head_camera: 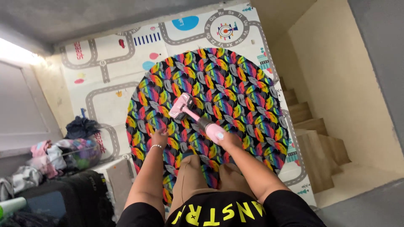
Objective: Vacuuming a floor mat and the surrounding area in a narrow hallway.
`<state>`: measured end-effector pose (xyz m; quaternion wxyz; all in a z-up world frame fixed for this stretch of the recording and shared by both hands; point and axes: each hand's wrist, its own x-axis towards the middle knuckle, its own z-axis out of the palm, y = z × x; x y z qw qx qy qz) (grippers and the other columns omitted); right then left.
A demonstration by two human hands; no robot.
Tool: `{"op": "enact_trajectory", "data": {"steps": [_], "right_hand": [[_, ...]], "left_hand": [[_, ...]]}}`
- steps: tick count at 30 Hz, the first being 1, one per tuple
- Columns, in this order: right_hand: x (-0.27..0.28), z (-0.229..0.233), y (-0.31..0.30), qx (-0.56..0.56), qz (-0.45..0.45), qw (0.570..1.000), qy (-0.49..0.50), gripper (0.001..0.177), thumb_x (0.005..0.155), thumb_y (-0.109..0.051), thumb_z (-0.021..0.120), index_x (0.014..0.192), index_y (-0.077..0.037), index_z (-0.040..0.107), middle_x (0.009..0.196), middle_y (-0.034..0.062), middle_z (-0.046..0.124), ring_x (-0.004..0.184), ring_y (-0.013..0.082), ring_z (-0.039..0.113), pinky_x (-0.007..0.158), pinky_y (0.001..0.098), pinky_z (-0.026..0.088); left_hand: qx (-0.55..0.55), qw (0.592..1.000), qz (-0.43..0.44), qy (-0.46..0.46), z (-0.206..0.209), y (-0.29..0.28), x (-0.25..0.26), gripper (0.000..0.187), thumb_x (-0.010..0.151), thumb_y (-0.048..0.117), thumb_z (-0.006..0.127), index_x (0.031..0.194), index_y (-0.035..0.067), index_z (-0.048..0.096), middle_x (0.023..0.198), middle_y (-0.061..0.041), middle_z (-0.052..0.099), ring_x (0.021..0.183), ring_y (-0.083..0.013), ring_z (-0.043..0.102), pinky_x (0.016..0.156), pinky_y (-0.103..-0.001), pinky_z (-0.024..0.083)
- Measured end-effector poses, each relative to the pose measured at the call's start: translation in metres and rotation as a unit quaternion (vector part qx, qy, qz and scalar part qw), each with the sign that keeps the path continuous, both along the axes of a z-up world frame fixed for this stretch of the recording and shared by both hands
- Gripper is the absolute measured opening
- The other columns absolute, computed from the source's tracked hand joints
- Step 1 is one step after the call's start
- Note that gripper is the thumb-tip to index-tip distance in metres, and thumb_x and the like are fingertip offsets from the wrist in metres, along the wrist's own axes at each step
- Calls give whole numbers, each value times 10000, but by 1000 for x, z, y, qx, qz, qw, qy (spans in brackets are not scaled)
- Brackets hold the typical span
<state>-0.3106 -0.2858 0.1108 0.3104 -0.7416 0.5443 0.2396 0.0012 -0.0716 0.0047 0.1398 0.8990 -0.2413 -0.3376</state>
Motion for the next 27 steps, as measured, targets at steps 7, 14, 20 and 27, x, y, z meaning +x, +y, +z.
{"op": "enact_trajectory", "data": {"steps": [7,14,20,27], "right_hand": [[-44,31,-56,11,-12,1000,17,615,703,-453,831,1232,-166,707,1181,131,739,1081,326,718,933,437,563],[-88,31,-89,-38,-52,998,-15,562,734,-403,789,1238,-169,702,1164,159,730,1072,366,701,911,469,556],[-138,18,-106,-31,-86,995,-37,538,715,-402,788,1190,-156,731,1130,165,745,1037,364,718,902,462,564],[-172,20,-118,-45,-123,991,-14,517,706,-396,781,1146,-129,737,1079,172,757,1004,378,726,876,464,573]], "left_hand": [[-226,948,224,-15,48,15,-68,386,898,194,642,1277,193,711,1554,-181,474,1543,-362,271,1187,-423,341],[-98,987,127,-28,47,-13,-96,543,869,292,712,1393,183,617,1637,-187,327,1536,-447,191,1199,-466,298],[-88,987,123,-56,38,-41,-110,714,841,364,745,1495,178,530,1652,-227,274,1524,-509,160,1227,-500,252],[-111,987,111,-42,31,-71,-135,677,850,413,741,1468,200,566,1666,-225,255,1522,-547,152,1232,-532,219]]}}
